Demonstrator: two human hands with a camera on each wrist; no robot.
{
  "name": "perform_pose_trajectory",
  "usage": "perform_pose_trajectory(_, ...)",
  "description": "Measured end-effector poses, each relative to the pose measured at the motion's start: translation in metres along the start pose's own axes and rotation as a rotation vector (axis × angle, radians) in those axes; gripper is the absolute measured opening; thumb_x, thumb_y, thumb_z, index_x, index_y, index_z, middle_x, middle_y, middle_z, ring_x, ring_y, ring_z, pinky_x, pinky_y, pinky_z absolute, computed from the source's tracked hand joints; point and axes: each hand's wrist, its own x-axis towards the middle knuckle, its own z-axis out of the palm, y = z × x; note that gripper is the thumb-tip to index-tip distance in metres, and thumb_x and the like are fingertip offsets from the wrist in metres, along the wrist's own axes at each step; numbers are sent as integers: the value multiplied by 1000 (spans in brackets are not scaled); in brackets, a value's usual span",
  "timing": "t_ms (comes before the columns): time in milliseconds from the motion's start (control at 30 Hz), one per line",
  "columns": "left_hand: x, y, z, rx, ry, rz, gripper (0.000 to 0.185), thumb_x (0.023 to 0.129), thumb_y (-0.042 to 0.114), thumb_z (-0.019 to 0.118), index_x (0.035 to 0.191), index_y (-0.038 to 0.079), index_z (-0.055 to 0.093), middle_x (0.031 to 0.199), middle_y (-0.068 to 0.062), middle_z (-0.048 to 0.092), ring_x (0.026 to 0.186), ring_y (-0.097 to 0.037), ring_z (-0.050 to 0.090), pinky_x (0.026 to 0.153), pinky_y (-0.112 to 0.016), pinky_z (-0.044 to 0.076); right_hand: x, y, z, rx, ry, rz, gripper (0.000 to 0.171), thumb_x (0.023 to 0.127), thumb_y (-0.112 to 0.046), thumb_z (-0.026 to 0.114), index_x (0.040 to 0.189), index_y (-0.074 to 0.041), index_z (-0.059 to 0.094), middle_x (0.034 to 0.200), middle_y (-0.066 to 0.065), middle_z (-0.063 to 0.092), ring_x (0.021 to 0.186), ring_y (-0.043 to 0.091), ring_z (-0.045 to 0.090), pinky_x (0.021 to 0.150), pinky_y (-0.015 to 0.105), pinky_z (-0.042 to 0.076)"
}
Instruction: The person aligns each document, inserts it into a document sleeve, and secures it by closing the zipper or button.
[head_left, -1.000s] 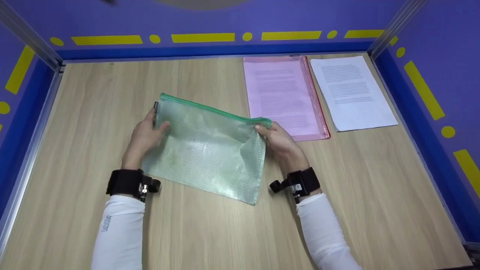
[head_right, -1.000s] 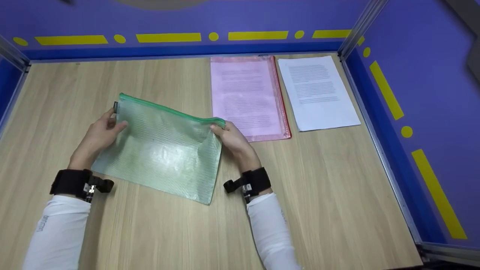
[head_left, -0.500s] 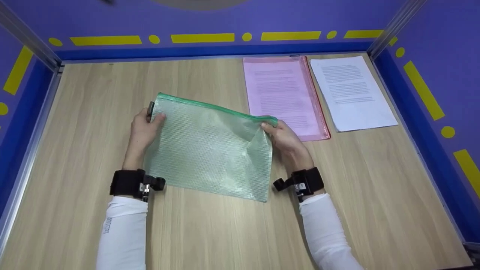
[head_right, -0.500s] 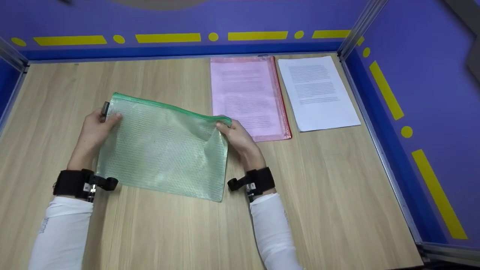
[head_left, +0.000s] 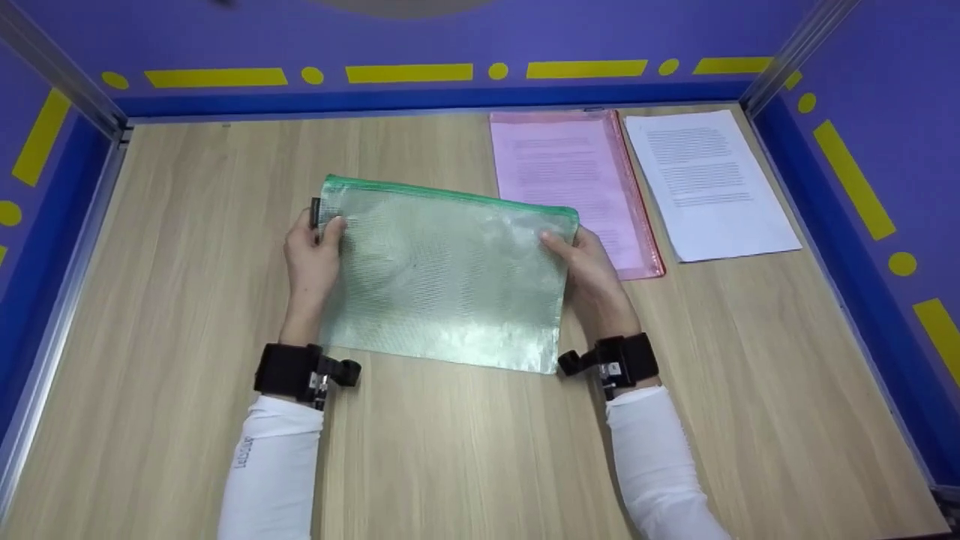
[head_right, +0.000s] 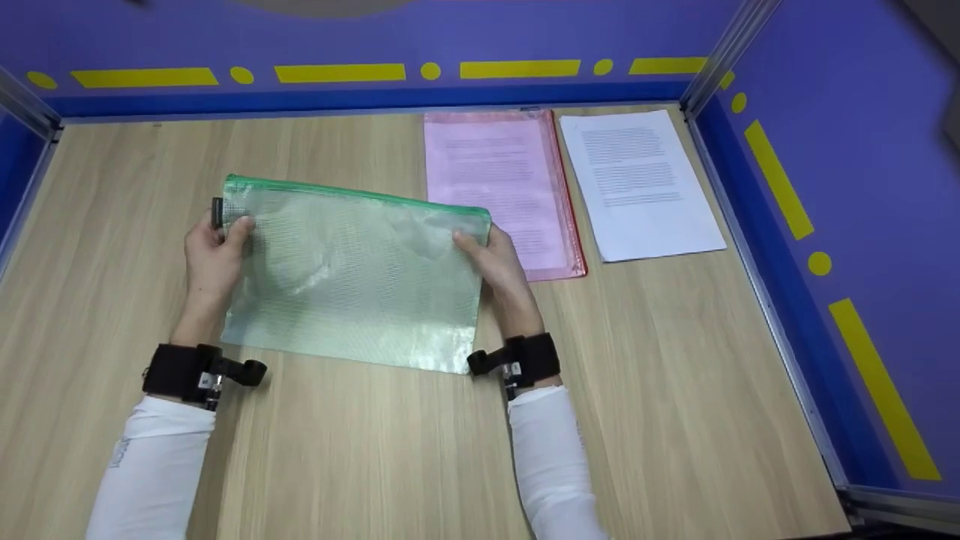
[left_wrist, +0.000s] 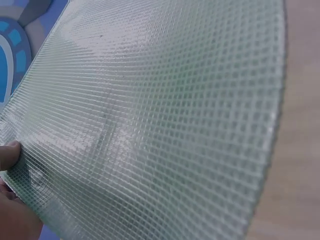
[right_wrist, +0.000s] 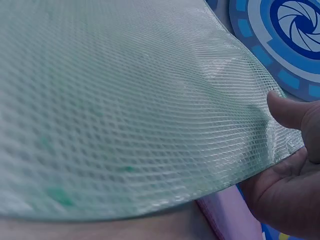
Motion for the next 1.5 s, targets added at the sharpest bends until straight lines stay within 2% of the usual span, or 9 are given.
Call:
perform_pose_trajectory(100,-4,1,8,-90,43,48,26,98,25,61,108,2,59,78,3,43,72,-9,40,64,-20,34,-1,-3,-10,-29,-12,-9,53,86,-23,77,135,-19,56,113,7,70,96,22,70,86,42,58)
perform_pose_trajectory(200,-7,4,13,-187,63,66,19,98,23,62,102,5,58,73,7,41,67,-6,38,62,-19,33,1,-7,-18,-190,-13,-69,54,90,-15,72,140,-12,52,115,9,70,96,19,70,85,36,58)
perform_pose_trajectory(367,-15,17,11,-253,11,68,14,98,15,60,91,9,51,68,7,32,63,-6,31,60,-19,28,2,-10,-21,-420,60,-135,46,92,-10,67,136,-1,57,102,4,70,87,12,67,80,26,55)
perform_pose_trajectory(467,-15,19,7,-248,-45,72,11,98,14,61,93,9,53,72,8,39,70,-6,37,66,-19,32,3,-9,-17,-439,118,-161,40,92,-7,66,131,3,60,97,4,68,84,11,64,77,25,53)
perform_pose_trajectory(633,-6,9,4,-246,-86,102,23,96,20,66,112,4,60,84,10,51,83,-8,44,74,-20,37,5,-8,-17,-445,164,-193,39,93,-4,64,130,4,61,121,19,65,100,18,56,87,27,45)
perform_pose_trajectory(733,-5,12,0,-241,-83,131,28,95,24,67,115,4,63,80,9,46,79,-8,41,70,-21,33,5,-7,-18,-435,169,-201,39,92,-3,64,130,5,61,129,21,62,107,21,54,90,28,43)
perform_pose_trajectory(1100,-9,30,-7,-196,-49,156,15,93,19,69,87,6,66,68,9,41,65,-6,36,59,-19,27,10,-1,-11,-469,185,-217,34,92,-5,65,124,4,64,118,17,64,100,17,53,85,24,45)
perform_pose_trajectory(1333,-12,39,-1,-113,-23,259,23,95,20,67,93,-2,71,80,3,66,71,-1,56,67,-15,49,12,2,-1,-403,223,-202,33,93,-7,65,124,0,65,100,3,62,86,13,55,75,22,48)
perform_pose_trajectory(1500,-13,40,2,-44,76,351,20,96,14,65,102,-3,73,93,-12,74,75,0,58,71,-14,49,14,3,2,-369,225,-218,39,93,-9,65,131,-2,61,99,7,68,81,11,61,73,24,53)
